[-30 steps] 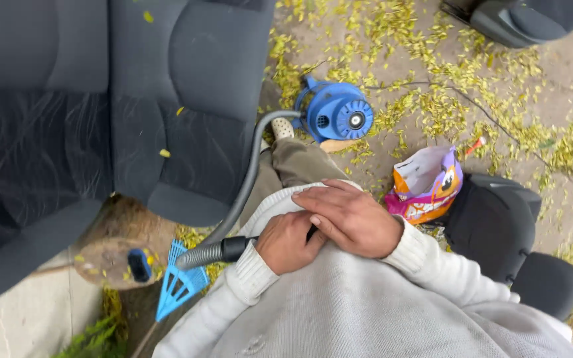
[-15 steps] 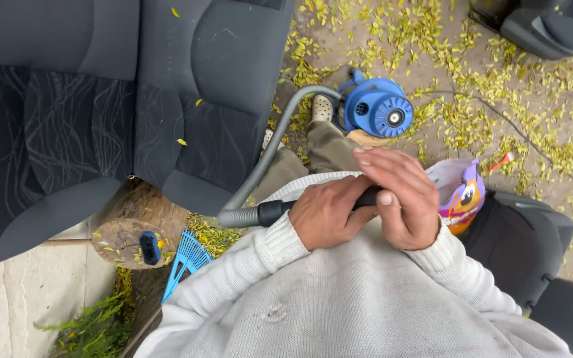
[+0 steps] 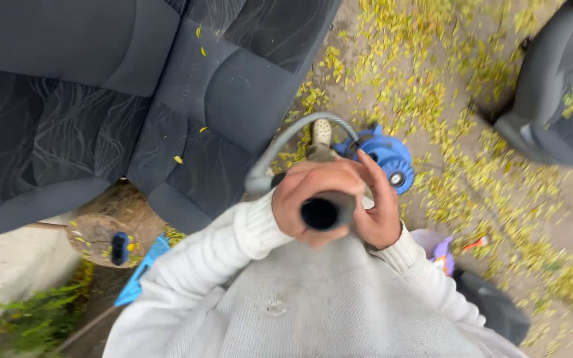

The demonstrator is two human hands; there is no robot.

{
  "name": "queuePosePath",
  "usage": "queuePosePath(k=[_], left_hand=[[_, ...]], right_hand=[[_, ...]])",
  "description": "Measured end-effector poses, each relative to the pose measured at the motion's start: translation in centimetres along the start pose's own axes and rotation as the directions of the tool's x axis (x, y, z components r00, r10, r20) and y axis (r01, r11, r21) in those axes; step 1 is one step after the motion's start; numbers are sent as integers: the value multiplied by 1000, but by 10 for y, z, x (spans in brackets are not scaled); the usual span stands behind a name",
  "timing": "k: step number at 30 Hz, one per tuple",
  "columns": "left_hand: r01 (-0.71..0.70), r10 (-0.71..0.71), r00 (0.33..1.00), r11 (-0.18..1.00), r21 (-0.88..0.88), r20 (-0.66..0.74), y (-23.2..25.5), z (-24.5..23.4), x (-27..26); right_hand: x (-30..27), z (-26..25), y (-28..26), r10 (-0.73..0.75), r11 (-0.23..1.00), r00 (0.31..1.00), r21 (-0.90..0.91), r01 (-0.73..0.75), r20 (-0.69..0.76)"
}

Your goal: The person uses a vacuum cleaner hose to clean a dark gray sofa cushion placed outdoors on a wooden surface. They systematically move the vacuum nozzle over the cushion's surface and seams to remove debris, including small leaves, while holding the cushion steady with their other hand.

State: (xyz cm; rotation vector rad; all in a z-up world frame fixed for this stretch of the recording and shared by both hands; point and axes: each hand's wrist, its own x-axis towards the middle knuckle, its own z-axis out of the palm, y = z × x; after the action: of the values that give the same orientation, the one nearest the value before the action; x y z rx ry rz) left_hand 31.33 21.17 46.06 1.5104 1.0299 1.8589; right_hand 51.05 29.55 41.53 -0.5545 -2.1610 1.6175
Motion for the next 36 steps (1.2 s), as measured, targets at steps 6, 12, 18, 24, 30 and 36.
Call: queuePosePath(k=[6, 12, 18, 24, 30, 36], left_hand=[[188, -105, 974, 864, 467, -198, -35, 11, 101], [119, 17, 838, 969, 215, -545, 5, -6, 210], [-272, -37, 633, 925, -267, -774, 19, -61, 208], [-289, -42, 319, 947, -140, -947, -18, -134, 87], [-447, -100, 118, 883, -142, -988, -108, -188, 49], [-298, -323, 222, 876, -380, -920, -152, -180, 114]], right_hand=[[61, -80, 66, 165, 979, 985, 133, -157, -46], [140, -27, 143, -102, 993, 785, 115, 39, 611], [183, 2, 293, 60, 995, 884, 40, -89, 463], [260, -93, 355, 233, 914, 961, -370, -164, 149], [331, -149, 386, 158, 903, 987, -411, -127, 42], [357, -237, 455, 292, 956, 954, 21, -291, -65]])
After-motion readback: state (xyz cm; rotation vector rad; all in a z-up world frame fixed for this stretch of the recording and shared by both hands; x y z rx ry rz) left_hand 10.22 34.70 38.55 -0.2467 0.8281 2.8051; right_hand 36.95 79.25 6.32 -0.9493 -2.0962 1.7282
